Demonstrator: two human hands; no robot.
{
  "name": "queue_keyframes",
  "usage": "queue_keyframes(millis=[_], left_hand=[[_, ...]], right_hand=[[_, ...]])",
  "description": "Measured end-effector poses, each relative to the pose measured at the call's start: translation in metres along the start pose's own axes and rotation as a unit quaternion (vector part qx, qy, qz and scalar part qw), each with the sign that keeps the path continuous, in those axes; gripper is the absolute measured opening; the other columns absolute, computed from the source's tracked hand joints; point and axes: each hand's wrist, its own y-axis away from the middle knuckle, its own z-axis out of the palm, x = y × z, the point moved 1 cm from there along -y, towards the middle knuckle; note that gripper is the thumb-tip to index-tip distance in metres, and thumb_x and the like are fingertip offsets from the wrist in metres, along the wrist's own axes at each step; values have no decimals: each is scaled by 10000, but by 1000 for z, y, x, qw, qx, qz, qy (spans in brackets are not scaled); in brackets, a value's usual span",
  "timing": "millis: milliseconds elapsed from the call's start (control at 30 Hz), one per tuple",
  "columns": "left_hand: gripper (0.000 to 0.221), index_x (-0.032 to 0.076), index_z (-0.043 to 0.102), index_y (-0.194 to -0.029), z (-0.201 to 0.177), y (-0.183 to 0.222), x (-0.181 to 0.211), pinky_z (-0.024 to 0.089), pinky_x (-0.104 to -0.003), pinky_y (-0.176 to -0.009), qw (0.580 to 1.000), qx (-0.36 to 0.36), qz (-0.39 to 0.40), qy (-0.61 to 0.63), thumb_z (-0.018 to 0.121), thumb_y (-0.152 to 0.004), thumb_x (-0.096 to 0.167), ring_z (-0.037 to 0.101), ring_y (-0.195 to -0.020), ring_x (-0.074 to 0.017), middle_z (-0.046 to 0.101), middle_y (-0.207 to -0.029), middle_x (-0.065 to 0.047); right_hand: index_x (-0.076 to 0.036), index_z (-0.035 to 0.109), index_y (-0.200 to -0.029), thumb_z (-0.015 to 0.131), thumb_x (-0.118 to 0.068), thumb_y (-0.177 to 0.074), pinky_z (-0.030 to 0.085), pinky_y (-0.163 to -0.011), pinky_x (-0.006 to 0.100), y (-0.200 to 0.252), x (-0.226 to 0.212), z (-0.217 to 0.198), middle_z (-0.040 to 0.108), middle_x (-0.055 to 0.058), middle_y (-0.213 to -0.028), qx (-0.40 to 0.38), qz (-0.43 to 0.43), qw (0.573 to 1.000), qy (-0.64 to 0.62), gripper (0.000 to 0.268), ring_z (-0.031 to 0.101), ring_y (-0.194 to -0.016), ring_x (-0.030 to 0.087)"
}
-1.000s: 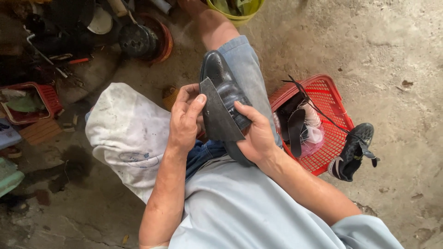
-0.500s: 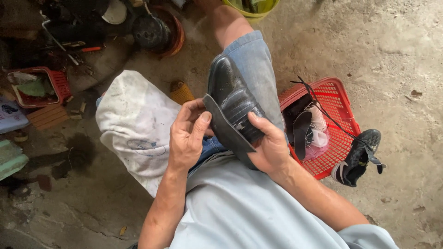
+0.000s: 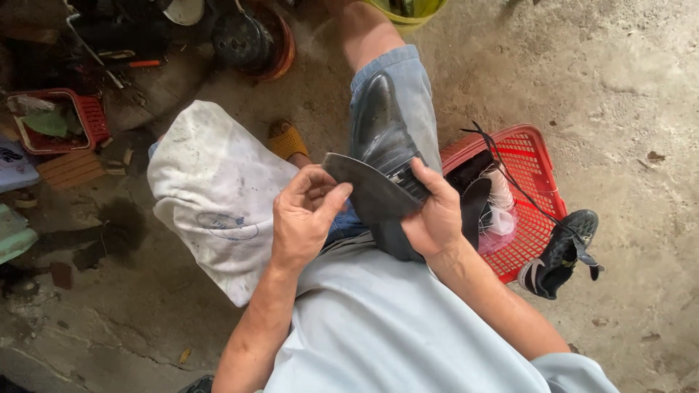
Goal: A person repairs a shoe by applying glue to the components, cutting a piece of material with scissors, and assembling the parts.
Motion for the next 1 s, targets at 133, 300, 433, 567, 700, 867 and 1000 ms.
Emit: queue_keyframes(millis=[133,300,433,567,700,867,1000], left_hand=[[163,7,662,-1038,-15,-2,1,637,-307,-720,997,4,-5,80,725,-890,-27,704,-833,-129,711,-924,-111],[181,35,542,-973,-24,-17,42,589,-281,-769,995,61,24,78,675,-882,-46,713,-829,-169,695,-876,-143],[71,7,532,-864,-17,-25,56,510,-278,-636,997,40,16,65,543,-863,-63,595,-621,-190,588,-683,-151],[216,21,663,-882,-5,-32,58,406,-226,-544,998,-14,-57,-4,539,-968,176,473,-594,-89,576,-629,-81],[332,75,643,-688,0,-40,37,409,-234,-551,993,-80,-35,-85,636,-1017,114,373,-565,-103,490,-596,-33],[334,85,665,-692,11,-52,56,401,-205,-483,988,-95,-66,-99,672,-1016,164,413,-497,-70,532,-520,-24],[201,50,706,-1016,19,-57,53,582,-248,-618,987,-77,-104,-91,797,-924,205,640,-671,-68,699,-833,-69]], right_hand=[[13,756,-1086,597,-175,-982,576,-1016,444,-12,-6,-28,789,174,-1025,-8,-49,999,18,267,773,-1010,306],[45,747,-1059,597,-107,-977,568,-1018,451,-8,-10,-31,777,221,-1016,-1,-41,999,-11,229,764,-1014,339],[46,734,-1079,584,-125,-988,553,-1046,476,-13,-14,-48,772,232,-1039,9,-38,999,-15,245,755,-1044,353],[13,729,-1081,580,-112,-989,559,-1035,460,-8,-15,-31,780,174,-987,-7,-36,999,-15,215,763,-1002,305],[9,722,-1092,586,-113,-979,552,-1048,496,-9,-12,-32,775,206,-997,6,-38,999,-4,215,762,-1008,332],[35,729,-1076,573,-76,-981,557,-1036,495,-6,-11,-22,770,220,-994,17,-44,999,-1,214,756,-1004,332],[54,727,-1042,576,-50,-972,564,-1015,516,-3,-13,-2,762,241,-942,27,-46,999,-9,196,756,-959,341]])
